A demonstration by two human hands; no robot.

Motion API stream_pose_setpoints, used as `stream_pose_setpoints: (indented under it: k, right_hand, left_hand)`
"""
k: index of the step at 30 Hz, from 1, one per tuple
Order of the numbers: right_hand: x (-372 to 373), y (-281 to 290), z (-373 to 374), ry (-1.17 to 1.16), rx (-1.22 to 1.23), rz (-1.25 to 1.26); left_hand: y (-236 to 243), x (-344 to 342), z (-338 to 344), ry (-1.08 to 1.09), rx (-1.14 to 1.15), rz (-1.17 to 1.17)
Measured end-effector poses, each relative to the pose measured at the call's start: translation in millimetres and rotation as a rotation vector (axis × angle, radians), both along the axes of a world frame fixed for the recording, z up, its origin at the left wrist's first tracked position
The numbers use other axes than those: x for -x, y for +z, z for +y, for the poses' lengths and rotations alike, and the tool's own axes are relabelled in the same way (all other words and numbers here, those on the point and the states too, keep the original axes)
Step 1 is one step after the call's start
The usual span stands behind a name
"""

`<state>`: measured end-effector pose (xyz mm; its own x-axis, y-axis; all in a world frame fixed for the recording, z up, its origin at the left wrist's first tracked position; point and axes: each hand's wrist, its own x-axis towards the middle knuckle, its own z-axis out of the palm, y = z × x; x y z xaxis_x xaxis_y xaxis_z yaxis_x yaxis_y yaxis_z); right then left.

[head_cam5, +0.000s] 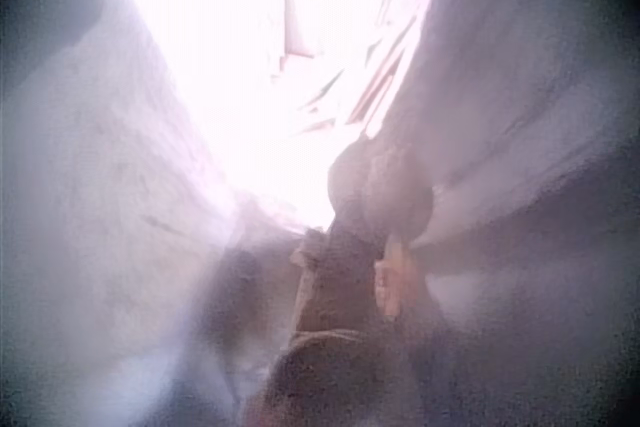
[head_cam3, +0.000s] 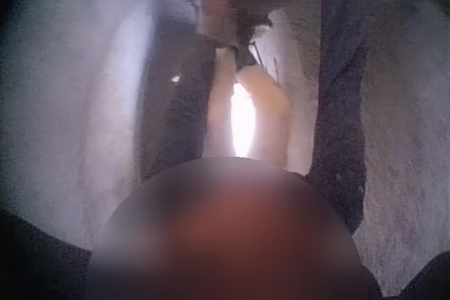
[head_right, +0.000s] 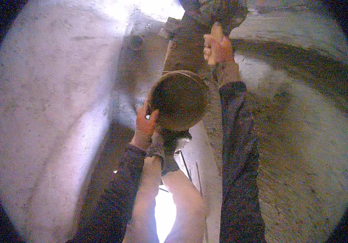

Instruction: The person scoops wet plaster from a bucket with a trowel and applies it to the concrete stair treads and risers. They repeatedly smooth the surface and add more material to build up the coating.

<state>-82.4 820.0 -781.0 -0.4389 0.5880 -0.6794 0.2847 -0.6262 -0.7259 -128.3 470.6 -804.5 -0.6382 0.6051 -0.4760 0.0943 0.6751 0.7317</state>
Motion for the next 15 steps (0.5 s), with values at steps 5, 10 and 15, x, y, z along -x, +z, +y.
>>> stream_pose_setpoints:
  k: [5,10,15]
  right_hand:
    - [-69.2,65.8,-57.4,0.111,0.062,-0.179]
    - [-156.6,127.4,-146.8,0.450,0.096,-0.457]
    - [-190.5,107.9,-225.9,0.766,-0.468,-0.387]
  left_hand:
    - [-26.4,-9.0,-21.2,0.248,-0.033,-0.150]
    - [-38.7,-15.1,-27.2,0.457,-0.130,-0.426]
    - [-46.8,-12.1,-30.8,0.428,0.048,-0.341]
